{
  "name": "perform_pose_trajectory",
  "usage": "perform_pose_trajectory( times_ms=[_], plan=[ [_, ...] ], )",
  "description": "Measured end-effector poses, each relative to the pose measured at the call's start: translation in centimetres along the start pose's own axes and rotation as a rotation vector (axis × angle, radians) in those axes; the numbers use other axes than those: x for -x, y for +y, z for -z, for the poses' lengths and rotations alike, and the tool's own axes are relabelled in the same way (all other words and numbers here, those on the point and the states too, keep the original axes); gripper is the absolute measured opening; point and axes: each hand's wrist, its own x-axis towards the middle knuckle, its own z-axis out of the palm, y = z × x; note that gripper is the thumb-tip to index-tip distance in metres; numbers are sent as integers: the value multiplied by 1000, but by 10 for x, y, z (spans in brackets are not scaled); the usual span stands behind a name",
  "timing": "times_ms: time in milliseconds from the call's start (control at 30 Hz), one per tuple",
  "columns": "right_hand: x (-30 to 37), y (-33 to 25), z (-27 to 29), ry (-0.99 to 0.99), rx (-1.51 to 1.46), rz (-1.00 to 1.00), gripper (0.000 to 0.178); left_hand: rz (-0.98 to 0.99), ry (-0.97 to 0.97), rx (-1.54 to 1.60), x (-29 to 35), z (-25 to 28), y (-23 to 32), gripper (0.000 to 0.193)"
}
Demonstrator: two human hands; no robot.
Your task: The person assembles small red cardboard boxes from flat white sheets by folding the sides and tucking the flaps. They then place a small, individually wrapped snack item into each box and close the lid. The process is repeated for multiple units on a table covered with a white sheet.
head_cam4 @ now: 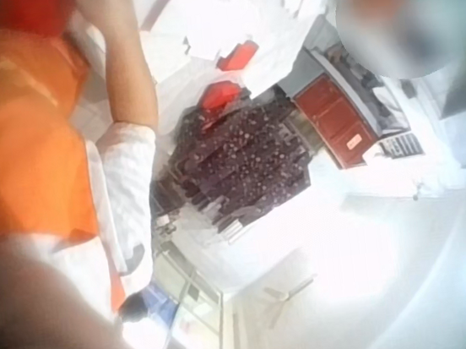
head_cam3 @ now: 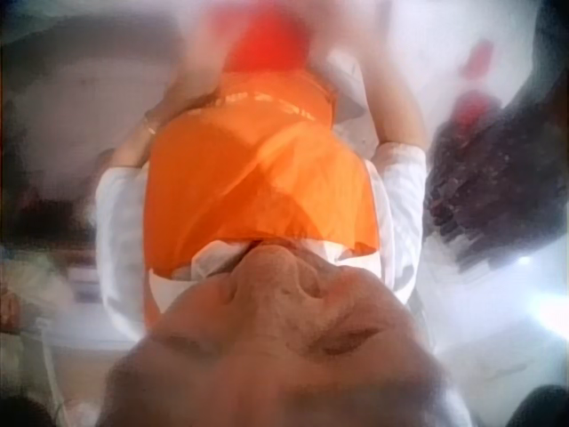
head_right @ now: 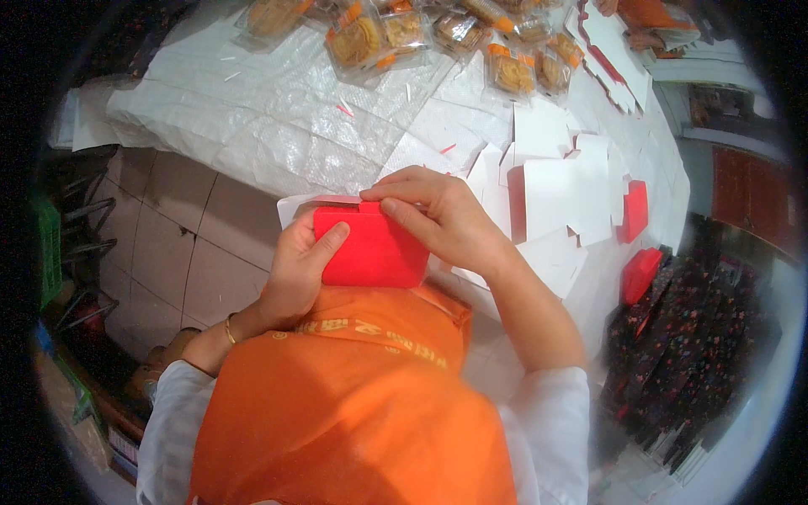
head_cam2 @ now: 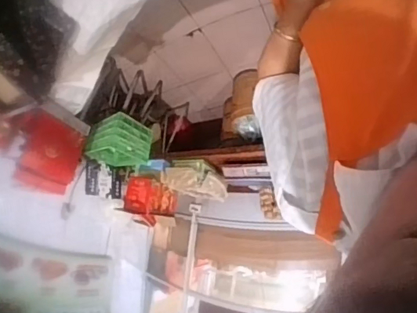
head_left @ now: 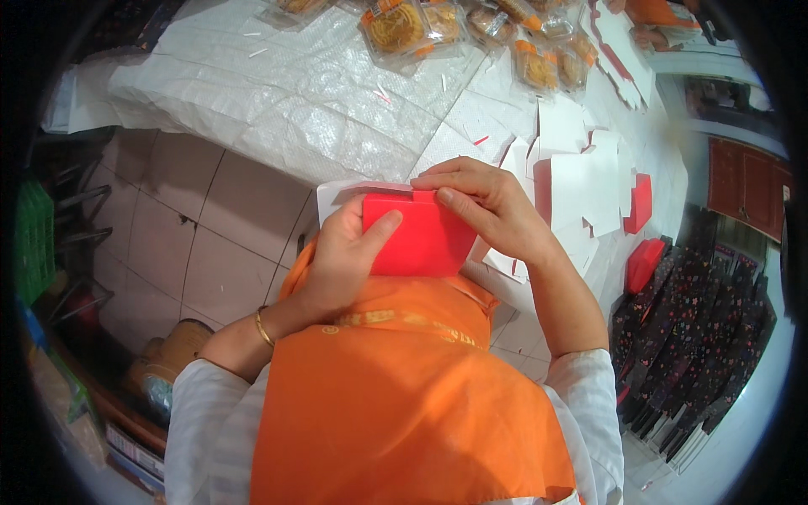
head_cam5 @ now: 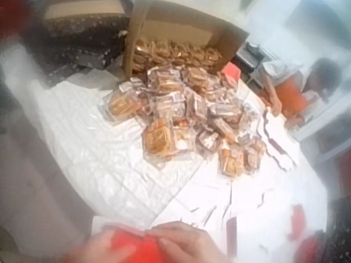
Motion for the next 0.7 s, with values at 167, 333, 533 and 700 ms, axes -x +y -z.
perform_pose_trajectory(
  times_ms=[167,333,533,700],
  plan=[
    [6,-2,-5,46,-52,-19,25,62,-19,22,2,2,-2,31],
    [11,-1,-11,92,-25,-24,26,43,-32,54,1,2,-3,33],
    [15,-6,-7,54,-20,-20,28,2,-37,34,-1,5,-8,33],
    [20,-6,-1,3,20,-22,31,16,-42,-27,-1,3,-3,33]
  ],
)
